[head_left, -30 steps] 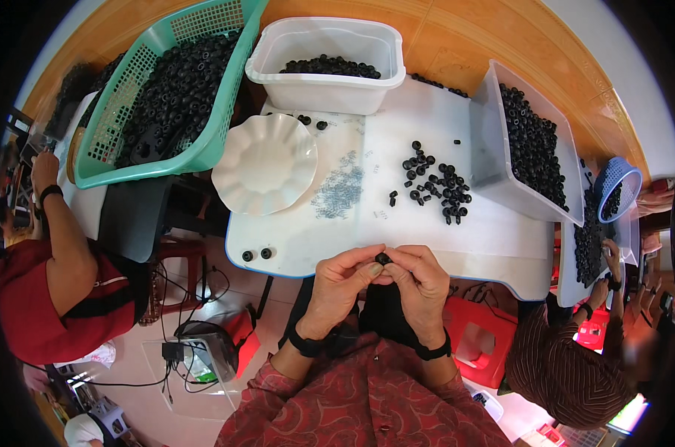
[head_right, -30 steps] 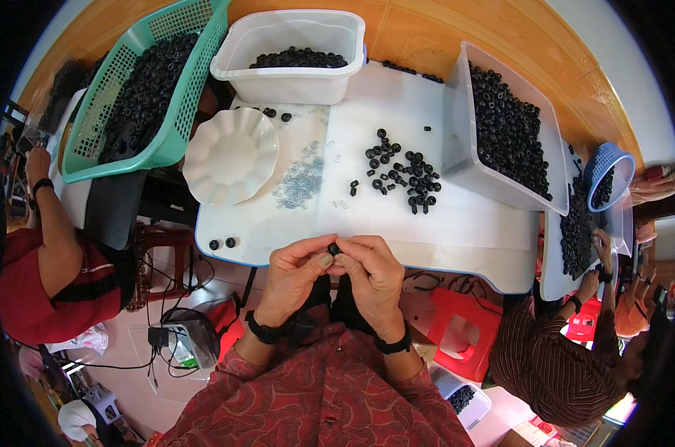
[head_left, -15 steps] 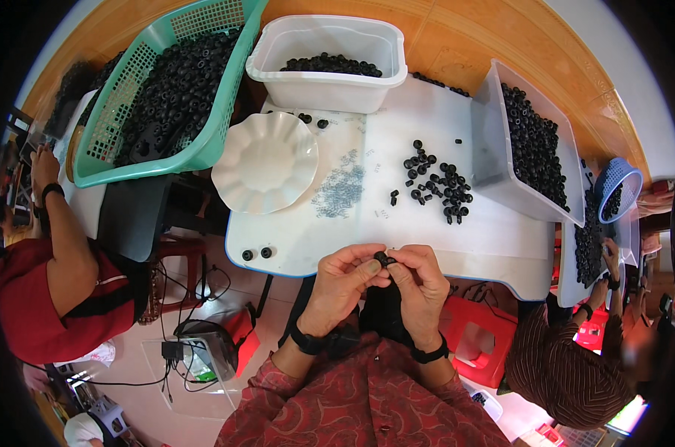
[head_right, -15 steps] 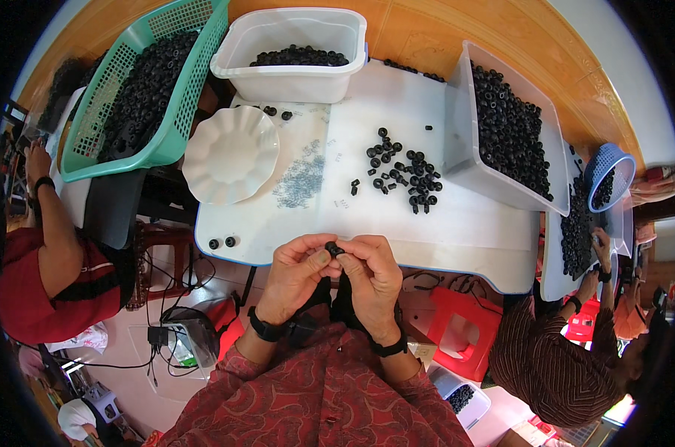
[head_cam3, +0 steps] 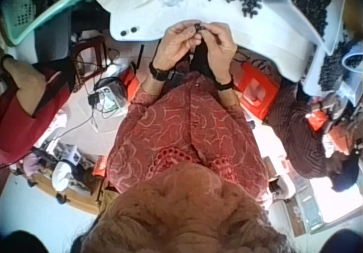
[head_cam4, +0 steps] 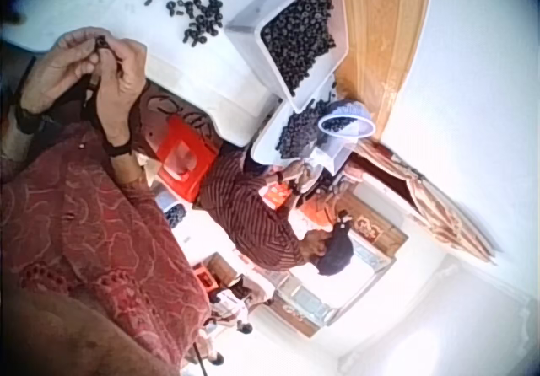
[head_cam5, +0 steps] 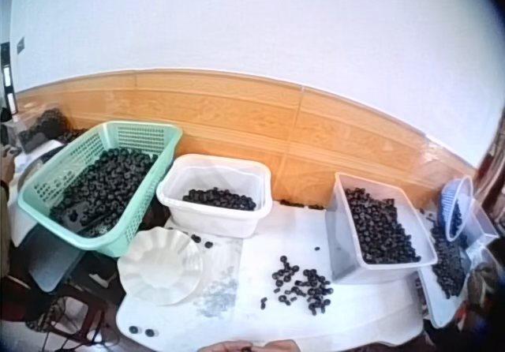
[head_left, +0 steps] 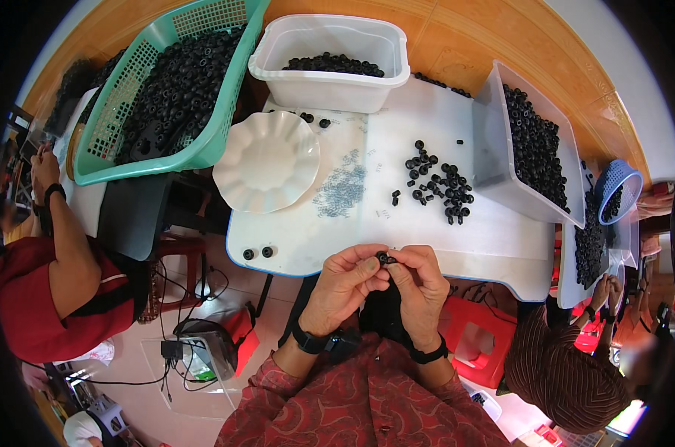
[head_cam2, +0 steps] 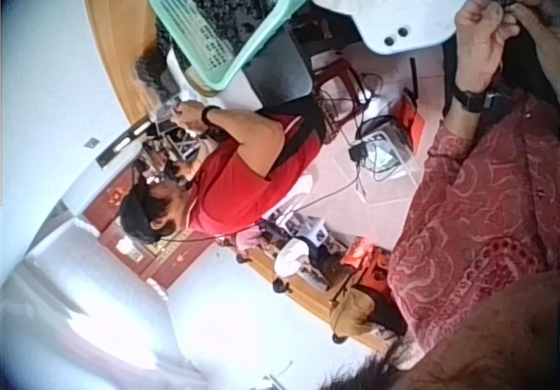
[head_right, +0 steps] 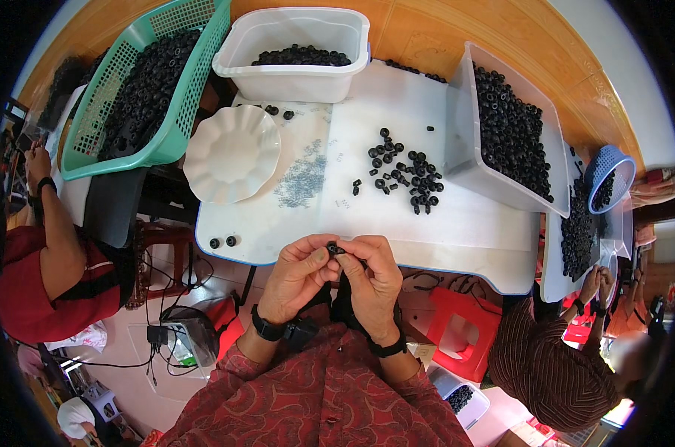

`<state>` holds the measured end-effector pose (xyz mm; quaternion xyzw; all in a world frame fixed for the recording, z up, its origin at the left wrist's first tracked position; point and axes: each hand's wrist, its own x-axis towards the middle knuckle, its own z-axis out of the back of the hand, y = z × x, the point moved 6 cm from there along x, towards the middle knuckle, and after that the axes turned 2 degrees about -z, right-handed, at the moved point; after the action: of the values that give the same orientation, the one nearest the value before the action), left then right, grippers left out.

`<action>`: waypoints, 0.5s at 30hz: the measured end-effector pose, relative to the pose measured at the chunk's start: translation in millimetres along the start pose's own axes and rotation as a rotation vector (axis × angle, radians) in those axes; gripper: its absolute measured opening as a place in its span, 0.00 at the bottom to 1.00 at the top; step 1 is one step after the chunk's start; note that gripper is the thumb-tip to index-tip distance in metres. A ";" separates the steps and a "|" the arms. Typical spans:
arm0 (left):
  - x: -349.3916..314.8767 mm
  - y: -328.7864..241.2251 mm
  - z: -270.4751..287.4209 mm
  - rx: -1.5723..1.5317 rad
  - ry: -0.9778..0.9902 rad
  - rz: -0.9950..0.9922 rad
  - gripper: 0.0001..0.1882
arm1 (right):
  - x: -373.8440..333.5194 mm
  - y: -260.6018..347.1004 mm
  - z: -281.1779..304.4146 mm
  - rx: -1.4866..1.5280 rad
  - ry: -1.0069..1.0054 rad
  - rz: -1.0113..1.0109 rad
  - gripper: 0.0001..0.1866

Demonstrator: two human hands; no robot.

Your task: Manually sorting small black parts or pellets into different containers on a table.

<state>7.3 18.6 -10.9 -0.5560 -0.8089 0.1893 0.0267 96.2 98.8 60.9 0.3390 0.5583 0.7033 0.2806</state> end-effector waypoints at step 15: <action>-1.2 -1.6 -1.5 0.066 -0.045 -0.022 0.14 | 0.6 0.1 0.2 -0.079 -0.010 0.039 0.09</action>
<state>6.8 17.4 -8.7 -0.5415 -0.8087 0.2280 0.0290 96.0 99.3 61.1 0.3419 0.5221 0.7283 0.2829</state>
